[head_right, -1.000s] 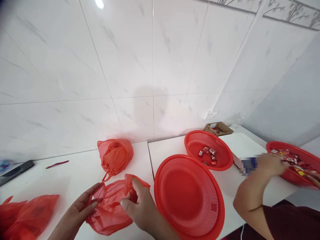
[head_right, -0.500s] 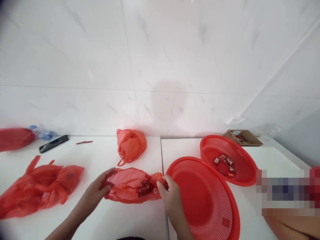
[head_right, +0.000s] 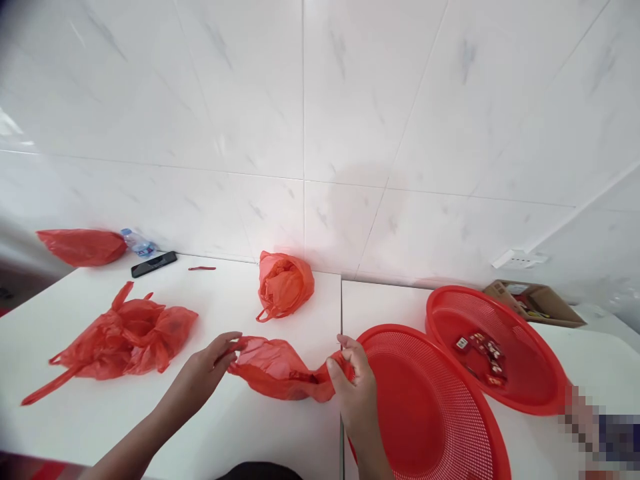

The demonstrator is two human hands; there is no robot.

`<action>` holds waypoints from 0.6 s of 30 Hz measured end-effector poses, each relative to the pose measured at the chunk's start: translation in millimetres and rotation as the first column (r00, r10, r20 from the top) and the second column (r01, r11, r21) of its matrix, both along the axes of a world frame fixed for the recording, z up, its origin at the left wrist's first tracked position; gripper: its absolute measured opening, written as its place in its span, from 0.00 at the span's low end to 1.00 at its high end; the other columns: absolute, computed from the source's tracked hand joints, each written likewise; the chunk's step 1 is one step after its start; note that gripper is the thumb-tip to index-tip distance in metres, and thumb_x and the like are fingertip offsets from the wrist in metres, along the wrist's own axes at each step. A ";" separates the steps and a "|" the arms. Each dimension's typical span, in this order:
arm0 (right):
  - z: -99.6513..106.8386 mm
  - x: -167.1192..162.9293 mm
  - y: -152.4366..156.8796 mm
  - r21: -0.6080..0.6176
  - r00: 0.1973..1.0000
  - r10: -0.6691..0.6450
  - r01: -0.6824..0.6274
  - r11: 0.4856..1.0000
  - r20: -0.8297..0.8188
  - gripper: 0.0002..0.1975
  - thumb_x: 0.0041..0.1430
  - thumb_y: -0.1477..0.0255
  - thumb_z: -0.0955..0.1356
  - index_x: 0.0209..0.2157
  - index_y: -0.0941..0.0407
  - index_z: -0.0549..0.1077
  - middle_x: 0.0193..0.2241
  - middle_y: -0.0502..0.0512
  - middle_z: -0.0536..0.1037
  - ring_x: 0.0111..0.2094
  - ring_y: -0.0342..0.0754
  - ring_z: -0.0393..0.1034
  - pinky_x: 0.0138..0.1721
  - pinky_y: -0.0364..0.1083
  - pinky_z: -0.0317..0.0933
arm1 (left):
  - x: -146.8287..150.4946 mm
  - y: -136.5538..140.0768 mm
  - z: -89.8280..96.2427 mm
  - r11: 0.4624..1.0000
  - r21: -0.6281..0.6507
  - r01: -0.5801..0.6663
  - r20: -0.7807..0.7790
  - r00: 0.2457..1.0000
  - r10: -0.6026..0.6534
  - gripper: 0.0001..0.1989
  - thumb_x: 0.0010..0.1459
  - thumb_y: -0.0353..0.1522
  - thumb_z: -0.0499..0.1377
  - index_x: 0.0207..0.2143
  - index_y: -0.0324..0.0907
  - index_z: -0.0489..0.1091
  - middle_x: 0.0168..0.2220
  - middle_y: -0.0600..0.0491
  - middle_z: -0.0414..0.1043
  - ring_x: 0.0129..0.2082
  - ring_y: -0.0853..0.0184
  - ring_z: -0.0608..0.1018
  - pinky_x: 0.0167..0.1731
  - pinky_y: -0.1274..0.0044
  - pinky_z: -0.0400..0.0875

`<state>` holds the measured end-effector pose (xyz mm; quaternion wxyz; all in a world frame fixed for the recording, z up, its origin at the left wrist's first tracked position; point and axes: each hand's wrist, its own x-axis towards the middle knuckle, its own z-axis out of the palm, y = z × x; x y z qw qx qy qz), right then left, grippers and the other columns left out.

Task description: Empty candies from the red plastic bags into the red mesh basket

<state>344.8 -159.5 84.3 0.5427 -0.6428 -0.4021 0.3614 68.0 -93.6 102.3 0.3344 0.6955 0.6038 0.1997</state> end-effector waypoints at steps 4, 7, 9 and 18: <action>-3.8 -0.9 -6.3 0.014 0.914 0.023 -0.019 1.000 -0.405 0.11 0.56 0.60 0.69 0.31 0.53 0.69 0.37 0.54 0.76 0.39 0.48 0.69 0.43 0.48 0.63 | 9.3 -4.9 22.3 0.987 0.091 0.129 -0.033 0.991 -0.126 0.09 0.60 0.32 0.51 0.35 0.47 0.71 0.35 0.55 0.77 0.34 0.65 0.76 0.34 0.75 0.68; -6.2 -12.5 -9.0 0.069 0.772 0.059 -0.020 0.997 -0.633 0.14 0.58 0.58 0.66 0.27 0.53 0.64 0.18 0.43 0.64 0.21 0.40 0.57 0.28 0.42 0.59 | 24.5 -10.6 38.2 0.962 0.138 0.236 0.043 0.969 -0.244 0.08 0.57 0.27 0.53 0.31 0.45 0.70 0.33 0.54 0.73 0.31 0.69 0.73 0.30 0.78 0.65; -7.2 -22.5 -11.2 0.045 0.733 0.056 -0.034 0.998 -0.678 0.18 0.61 0.54 0.63 0.26 0.53 0.63 0.14 0.41 0.57 0.16 0.38 0.48 0.21 0.40 0.51 | 35.3 -16.1 46.3 0.945 0.122 0.303 0.107 0.943 -0.316 0.08 0.54 0.24 0.54 0.28 0.43 0.70 0.32 0.54 0.71 0.28 0.71 0.70 0.27 0.80 0.63; 2.5 -39.8 -28.4 0.158 0.772 0.548 -0.526 0.835 -0.323 0.20 0.64 0.57 0.60 0.27 0.55 0.70 0.22 0.49 0.67 0.20 0.38 0.54 0.22 0.42 0.47 | 64.4 -34.9 43.0 0.931 -0.002 0.364 0.368 0.867 -0.338 0.09 0.46 0.21 0.56 0.26 0.41 0.70 0.30 0.55 0.70 0.29 0.72 0.72 0.30 0.80 0.66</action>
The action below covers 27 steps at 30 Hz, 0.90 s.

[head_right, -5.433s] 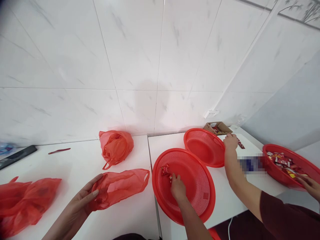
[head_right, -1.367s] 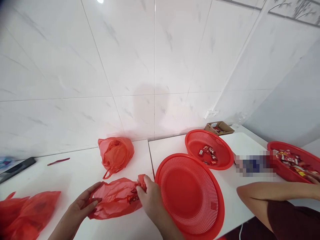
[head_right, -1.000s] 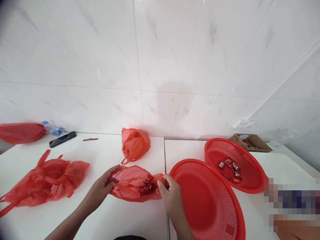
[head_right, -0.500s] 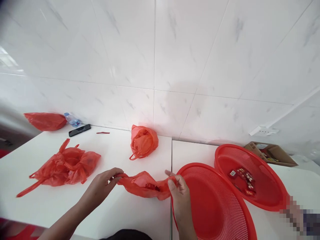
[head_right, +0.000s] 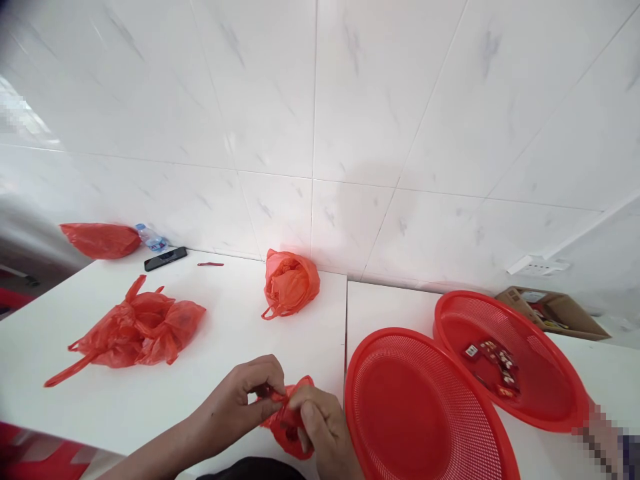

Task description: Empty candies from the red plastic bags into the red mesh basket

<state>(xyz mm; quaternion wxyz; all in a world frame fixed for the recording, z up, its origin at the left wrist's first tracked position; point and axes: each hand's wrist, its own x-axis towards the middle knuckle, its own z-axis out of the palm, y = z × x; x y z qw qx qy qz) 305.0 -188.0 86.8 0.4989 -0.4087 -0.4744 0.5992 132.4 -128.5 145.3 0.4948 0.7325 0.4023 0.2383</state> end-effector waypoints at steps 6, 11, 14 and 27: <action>-16.1 -1.4 0.8 -0.201 0.999 0.009 0.002 0.980 0.053 0.17 0.59 0.55 0.64 0.31 0.55 0.70 0.18 0.44 0.62 0.19 0.38 0.53 0.22 0.41 0.48 | 4.6 3.1 -8.2 0.986 -0.102 -0.131 -0.082 0.989 0.123 0.05 0.48 0.24 0.55 0.26 0.42 0.67 0.26 0.57 0.71 0.26 0.71 0.71 0.26 0.80 0.64; -24.9 -16.5 10.8 -0.207 0.990 0.111 -0.090 0.974 0.091 0.22 0.49 0.52 0.70 0.38 0.56 0.73 0.21 0.46 0.68 0.23 0.41 0.60 0.25 0.41 0.53 | 6.2 -2.8 -18.6 0.987 -0.159 0.038 -0.007 0.999 -0.039 0.12 0.43 0.20 0.54 0.29 0.43 0.68 0.31 0.56 0.73 0.31 0.70 0.73 0.33 0.78 0.67; -23.6 -17.6 16.2 -0.276 0.989 0.074 -0.037 0.960 0.125 0.22 0.55 0.52 0.65 0.29 0.58 0.75 0.18 0.47 0.68 0.21 0.41 0.59 0.24 0.42 0.54 | 6.8 -4.0 -30.5 0.999 -0.027 -0.033 0.000 0.999 0.033 0.19 0.44 0.18 0.54 0.37 0.44 0.68 0.38 0.54 0.71 0.38 0.68 0.73 0.39 0.76 0.69; -49.0 5.5 4.4 -0.261 0.992 0.034 -0.001 0.965 0.123 0.26 0.61 0.50 0.59 0.43 0.55 0.75 0.19 0.48 0.70 0.19 0.42 0.60 0.23 0.43 0.56 | 11.5 8.3 -69.2 0.999 0.020 0.047 -0.244 0.969 -0.041 0.08 0.49 0.23 0.54 0.22 0.43 0.65 0.28 0.55 0.69 0.32 0.67 0.72 0.34 0.76 0.66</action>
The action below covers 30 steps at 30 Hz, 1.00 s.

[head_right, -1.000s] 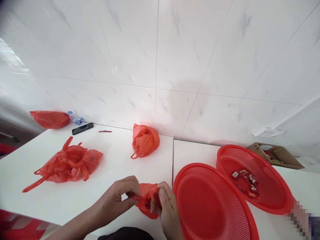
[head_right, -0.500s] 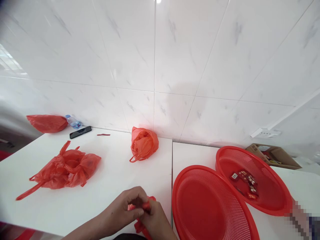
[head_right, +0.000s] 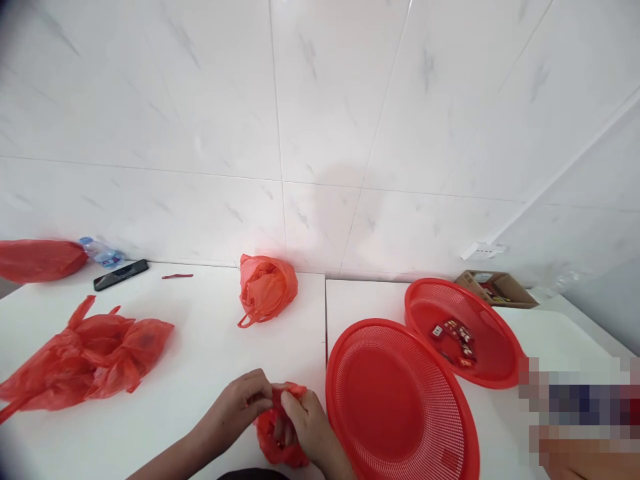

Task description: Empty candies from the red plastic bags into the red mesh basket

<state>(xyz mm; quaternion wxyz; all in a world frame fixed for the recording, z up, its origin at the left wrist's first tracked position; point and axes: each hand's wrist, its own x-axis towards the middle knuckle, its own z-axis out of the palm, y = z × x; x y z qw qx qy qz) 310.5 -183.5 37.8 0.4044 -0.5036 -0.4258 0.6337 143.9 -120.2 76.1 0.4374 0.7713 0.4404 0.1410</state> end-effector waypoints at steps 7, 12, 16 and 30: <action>24.6 18.2 -5.9 0.121 0.987 0.104 -0.119 0.985 0.121 0.21 0.62 0.59 0.58 0.40 0.50 0.80 0.34 0.53 0.76 0.37 0.48 0.68 0.41 0.48 0.60 | -4.5 3.7 -21.7 0.997 -0.028 -0.066 0.126 0.990 0.069 0.07 0.57 0.33 0.52 0.25 0.44 0.62 0.39 0.51 0.72 0.43 0.62 0.71 0.44 0.71 0.65; 8.0 11.7 4.1 0.094 0.976 -0.031 0.011 0.996 0.214 0.28 0.46 0.78 0.66 0.52 0.49 0.70 0.29 0.46 0.71 0.30 0.42 0.64 0.32 0.42 0.57 | -1.9 -0.2 -23.7 0.949 -0.316 -0.024 0.164 0.983 0.079 0.15 0.59 0.44 0.50 0.26 0.45 0.54 0.21 0.62 0.55 0.22 0.70 0.61 0.25 0.78 0.57; -4.9 7.1 12.5 0.144 0.853 -0.175 0.119 0.982 0.491 0.21 0.46 0.79 0.63 0.42 0.51 0.76 0.25 0.48 0.73 0.29 0.43 0.66 0.31 0.43 0.56 | 1.1 -4.7 -21.1 0.942 -0.331 -0.056 0.136 0.985 0.107 0.13 0.56 0.41 0.53 0.25 0.45 0.54 0.21 0.62 0.54 0.23 0.71 0.59 0.24 0.78 0.54; -14.3 12.4 24.9 0.040 0.894 -0.446 0.444 0.895 0.043 0.13 0.49 0.69 0.68 0.39 0.55 0.73 0.29 0.48 0.73 0.31 0.45 0.67 0.36 0.45 0.62 | -20.7 -0.7 -29.0 0.996 -0.072 -0.055 -0.014 0.998 0.054 0.05 0.49 0.28 0.54 0.23 0.44 0.60 0.34 0.54 0.71 0.37 0.65 0.72 0.40 0.74 0.64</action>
